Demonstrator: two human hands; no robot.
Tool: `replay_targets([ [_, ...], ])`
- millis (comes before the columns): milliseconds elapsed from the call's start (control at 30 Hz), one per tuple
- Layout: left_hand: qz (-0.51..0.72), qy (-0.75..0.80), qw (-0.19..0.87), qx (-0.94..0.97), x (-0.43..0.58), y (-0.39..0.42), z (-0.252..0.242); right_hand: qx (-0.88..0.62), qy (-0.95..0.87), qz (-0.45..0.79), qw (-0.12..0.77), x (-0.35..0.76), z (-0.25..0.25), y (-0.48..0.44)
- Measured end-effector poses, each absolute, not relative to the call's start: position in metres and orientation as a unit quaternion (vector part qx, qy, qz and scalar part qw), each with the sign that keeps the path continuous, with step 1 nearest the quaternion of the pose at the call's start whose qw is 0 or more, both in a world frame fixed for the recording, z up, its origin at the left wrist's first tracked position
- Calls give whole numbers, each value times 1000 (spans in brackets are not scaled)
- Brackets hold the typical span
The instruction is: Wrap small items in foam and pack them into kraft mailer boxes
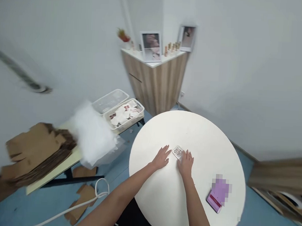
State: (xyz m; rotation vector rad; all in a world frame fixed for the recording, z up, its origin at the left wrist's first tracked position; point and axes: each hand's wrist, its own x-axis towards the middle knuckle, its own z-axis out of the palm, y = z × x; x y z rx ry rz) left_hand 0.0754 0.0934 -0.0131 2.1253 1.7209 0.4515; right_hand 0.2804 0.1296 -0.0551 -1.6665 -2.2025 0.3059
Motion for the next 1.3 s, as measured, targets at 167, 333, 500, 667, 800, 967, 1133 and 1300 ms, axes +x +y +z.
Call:
replay_targets([
  [167,272,659,121,691,-33,28,12,-461,-854,115,211,179,-29,131],
  [333,284,756,46,588,-160,-51,33,-335,-910,135,206,46,-8,109],
  [500,240,833,-17,498,-258,-103,33,-233,-942,152,187,-68,0,77],
  [667,178,852,-20,492,-326,-117,10,-197,-957,147,151,-146,3,54],
  [800,123,846,-3,518,-364,-111,-16,-179,-965,139,128,-191,4,46],
  [967,113,839,19,532,-389,-98,-29,-172,-969,142,108,-228,3,48],
  [1133,141,835,38,530,-405,-88,-13,-175,-971,142,85,-250,4,53],
  [1300,177,817,40,547,-419,-77,26,-190,-969,132,84,-270,17,60],
])
